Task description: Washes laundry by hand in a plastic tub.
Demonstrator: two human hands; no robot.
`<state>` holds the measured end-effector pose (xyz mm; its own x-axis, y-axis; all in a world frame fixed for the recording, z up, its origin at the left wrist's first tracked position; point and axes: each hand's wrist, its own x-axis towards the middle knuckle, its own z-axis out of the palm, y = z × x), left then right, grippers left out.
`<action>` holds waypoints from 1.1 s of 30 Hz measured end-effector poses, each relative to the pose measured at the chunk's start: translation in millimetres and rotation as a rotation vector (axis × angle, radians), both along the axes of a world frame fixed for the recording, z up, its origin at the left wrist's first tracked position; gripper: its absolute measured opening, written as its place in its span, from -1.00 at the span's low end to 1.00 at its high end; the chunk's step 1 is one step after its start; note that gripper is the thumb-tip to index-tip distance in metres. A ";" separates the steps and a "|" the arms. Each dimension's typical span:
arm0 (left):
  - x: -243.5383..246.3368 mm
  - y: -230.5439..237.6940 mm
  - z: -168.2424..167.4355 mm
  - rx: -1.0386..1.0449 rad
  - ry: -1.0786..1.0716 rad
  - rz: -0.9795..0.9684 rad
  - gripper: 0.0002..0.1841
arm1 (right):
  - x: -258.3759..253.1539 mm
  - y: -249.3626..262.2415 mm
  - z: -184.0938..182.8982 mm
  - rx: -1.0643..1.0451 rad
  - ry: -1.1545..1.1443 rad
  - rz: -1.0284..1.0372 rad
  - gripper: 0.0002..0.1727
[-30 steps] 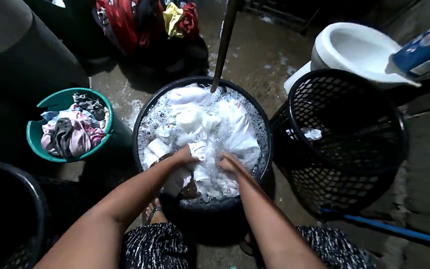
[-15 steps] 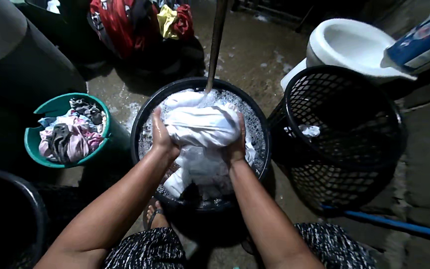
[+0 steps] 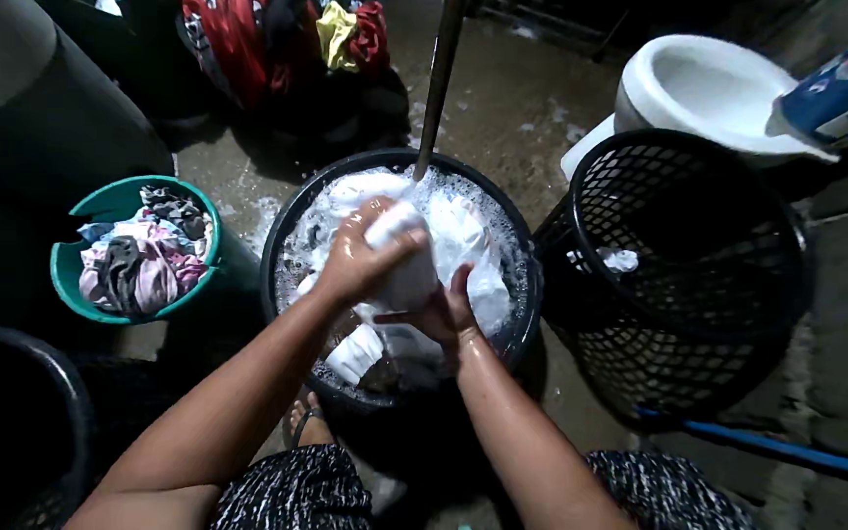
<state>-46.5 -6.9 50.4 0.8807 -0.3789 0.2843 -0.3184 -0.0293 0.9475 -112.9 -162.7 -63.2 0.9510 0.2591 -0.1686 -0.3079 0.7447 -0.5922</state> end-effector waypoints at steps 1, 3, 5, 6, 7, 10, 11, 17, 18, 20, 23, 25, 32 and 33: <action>-4.5 -2.1 -3.2 0.041 -0.096 -0.074 -0.61 | 2.5 7.8 14.7 0.008 0.098 -0.086 0.06; -5.3 -2.8 -9.5 0.018 -0.104 -0.097 -0.61 | 5.9 11.4 35.5 -0.075 0.154 -0.236 -0.40; -0.2 1.3 -13.8 -0.075 0.151 0.012 -0.64 | 8.1 4.7 46.8 -0.283 0.031 -0.364 -0.68; 1.7 1.5 -13.1 -0.105 0.317 0.075 -0.67 | 11.1 0.2 52.8 -0.403 -0.092 -0.406 -0.73; 2.2 1.2 -10.5 -0.126 0.474 0.097 -0.65 | 16.8 -3.3 61.2 -0.501 -0.250 -0.435 -0.79; -1.5 -5.8 -0.8 -0.164 0.814 0.077 -0.64 | 17.1 -4.3 91.2 -0.842 -0.635 -0.404 -0.89; -4.2 -9.5 1.1 -0.159 0.866 0.056 -0.66 | 13.6 -1.7 101.8 -0.933 -0.724 -0.383 -0.91; 17.8 -6.9 -92.7 -0.292 0.737 -0.607 -0.86 | 1.2 2.2 134.7 -1.209 -1.057 -0.115 -0.75; 16.3 -9.9 -94.0 -0.285 0.770 -0.656 -0.89 | -0.5 0.6 135.1 -1.200 -1.065 -0.066 -0.76; 5.5 -14.1 -80.0 -0.279 0.928 -0.648 -0.88 | -2.4 -4.3 132.1 -1.160 -0.996 0.011 -0.87; -12.5 -37.8 -1.6 0.143 1.116 -0.111 -0.61 | 3.1 -26.8 109.4 -0.962 -0.596 -0.126 -0.91; 3.5 -27.4 -14.1 0.099 0.961 -0.204 -0.27 | 9.4 -48.4 90.6 -0.630 -0.211 -0.419 -0.80; -25.3 -20.8 -102.0 0.782 0.301 -0.746 -0.52 | 24.2 -127.7 51.1 0.469 -0.301 -0.814 0.12; -31.7 -18.7 -115.8 0.949 0.204 -0.877 -0.48 | 23.1 -129.7 42.4 0.328 -0.252 -0.757 0.15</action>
<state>-78.2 -25.6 -65.4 0.2352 -0.8224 -0.5180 -0.4264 -0.5662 0.7054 -89.9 -292.4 -20.8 0.8862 -0.4613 0.0430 0.4524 0.8414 -0.2956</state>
